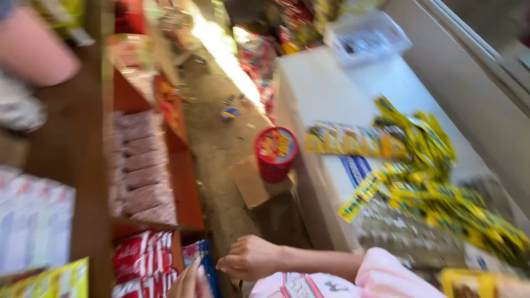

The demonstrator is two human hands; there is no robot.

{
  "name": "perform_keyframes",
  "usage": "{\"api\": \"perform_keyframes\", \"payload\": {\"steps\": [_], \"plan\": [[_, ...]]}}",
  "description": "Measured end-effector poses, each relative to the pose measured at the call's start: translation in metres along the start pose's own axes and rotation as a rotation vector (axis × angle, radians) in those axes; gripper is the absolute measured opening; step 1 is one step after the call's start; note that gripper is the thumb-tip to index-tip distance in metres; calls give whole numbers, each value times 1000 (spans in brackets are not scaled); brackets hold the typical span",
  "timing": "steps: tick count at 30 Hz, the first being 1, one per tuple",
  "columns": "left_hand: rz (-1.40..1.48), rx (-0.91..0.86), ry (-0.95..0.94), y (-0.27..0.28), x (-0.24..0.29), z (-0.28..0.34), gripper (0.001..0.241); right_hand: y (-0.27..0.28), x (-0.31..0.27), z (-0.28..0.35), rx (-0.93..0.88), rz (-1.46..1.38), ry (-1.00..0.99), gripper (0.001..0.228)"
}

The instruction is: Arranging and organizing sachets of oyster sauce and other grocery items on store shelves.

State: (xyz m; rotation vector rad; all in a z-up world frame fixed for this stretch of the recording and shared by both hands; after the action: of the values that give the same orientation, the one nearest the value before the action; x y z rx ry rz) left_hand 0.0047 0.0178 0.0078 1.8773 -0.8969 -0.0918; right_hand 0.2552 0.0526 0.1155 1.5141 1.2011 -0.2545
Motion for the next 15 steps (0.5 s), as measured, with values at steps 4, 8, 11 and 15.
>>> {"api": "perform_keyframes", "payload": {"steps": [4,8,11,15], "plan": [[155,-157,-84,-58,57,-96,25,14,45,53,-7,113,-227,15],[291,-447,-259,-100,111,-129,26,47,87,102,-167,334,-723,17],[397,-508,-353,-119,143,-149,23,80,105,134,-46,311,-964,20],[509,-533,-510,-143,184,-181,21,130,135,178,434,240,-1002,22]]}}
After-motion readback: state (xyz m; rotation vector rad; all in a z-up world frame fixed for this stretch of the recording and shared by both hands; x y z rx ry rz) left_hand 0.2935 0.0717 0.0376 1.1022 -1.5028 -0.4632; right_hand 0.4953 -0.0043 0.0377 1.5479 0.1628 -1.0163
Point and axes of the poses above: each hand's wrist, its own z-axis away from the middle knuckle, its own y-axis out of the back of the hand, x = y × z, the point moved 2 cm from there along -z, towards the middle knuckle, and after that the axes turned 15 degrees about -y, right-handed, at the moved point
